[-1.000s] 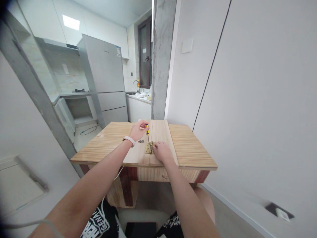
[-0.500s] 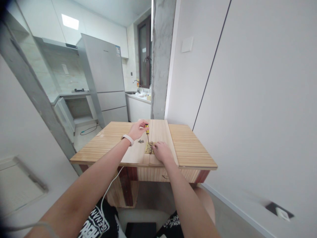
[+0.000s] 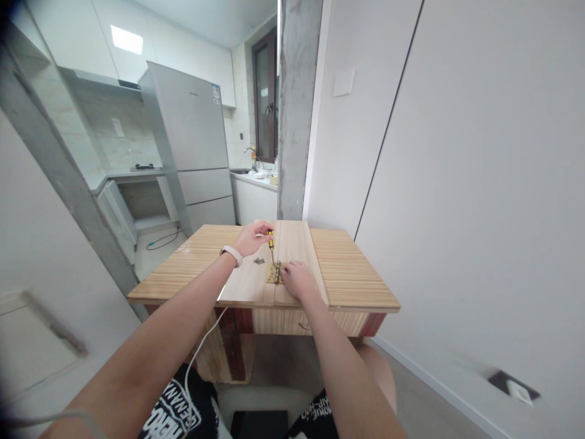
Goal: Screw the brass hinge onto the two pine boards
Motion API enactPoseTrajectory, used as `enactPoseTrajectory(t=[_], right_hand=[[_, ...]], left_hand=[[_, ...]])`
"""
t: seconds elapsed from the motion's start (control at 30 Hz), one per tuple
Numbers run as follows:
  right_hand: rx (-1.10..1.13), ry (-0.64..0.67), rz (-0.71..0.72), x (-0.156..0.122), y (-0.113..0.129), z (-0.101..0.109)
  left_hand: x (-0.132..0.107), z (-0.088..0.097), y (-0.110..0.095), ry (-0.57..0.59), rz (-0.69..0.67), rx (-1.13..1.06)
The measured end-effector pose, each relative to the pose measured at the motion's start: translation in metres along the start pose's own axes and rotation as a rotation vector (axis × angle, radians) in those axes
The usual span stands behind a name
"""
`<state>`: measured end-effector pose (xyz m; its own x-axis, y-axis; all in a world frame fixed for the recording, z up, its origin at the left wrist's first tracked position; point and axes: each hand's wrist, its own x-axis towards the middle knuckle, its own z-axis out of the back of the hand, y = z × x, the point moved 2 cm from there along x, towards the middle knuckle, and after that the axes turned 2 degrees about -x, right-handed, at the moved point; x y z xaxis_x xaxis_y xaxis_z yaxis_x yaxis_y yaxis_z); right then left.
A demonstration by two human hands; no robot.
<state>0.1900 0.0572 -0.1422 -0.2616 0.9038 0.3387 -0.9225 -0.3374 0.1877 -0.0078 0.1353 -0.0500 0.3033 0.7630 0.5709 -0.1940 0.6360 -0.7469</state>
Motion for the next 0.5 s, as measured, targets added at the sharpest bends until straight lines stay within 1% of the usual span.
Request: enactPoseTrajectory(t=[0.1,0.17,0.23,0.33,0.37,0.43,0.5], right_hand=[[0.008,0.002,0.001,-0.001,0.0,0.001],[0.016,-0.002,-0.001,-0.001,0.0,0.001],[0.026,-0.01,-0.001,0.0,-0.001,-0.001],[0.062,-0.033,-0.011,0.002,-0.003,-0.005],[0.082,-0.043,-0.022,0.003,-0.004,-0.007],[0.135,-0.07,-0.055,0.004,-0.007,-0.009],[0.204,-0.094,-0.085,0.004,-0.01,-0.01]], left_hand=[[-0.001,0.0,-0.001,-0.027,0.018,0.022],[-0.001,0.001,-0.005,-0.057,0.036,0.043],[0.0,0.003,-0.013,-0.095,0.031,0.046],[0.002,0.009,-0.028,-0.181,-0.026,0.019],[0.001,0.01,-0.033,-0.19,-0.038,0.004],[-0.001,0.01,-0.037,-0.148,-0.032,-0.028],[-0.007,0.006,-0.035,-0.083,0.007,-0.059]])
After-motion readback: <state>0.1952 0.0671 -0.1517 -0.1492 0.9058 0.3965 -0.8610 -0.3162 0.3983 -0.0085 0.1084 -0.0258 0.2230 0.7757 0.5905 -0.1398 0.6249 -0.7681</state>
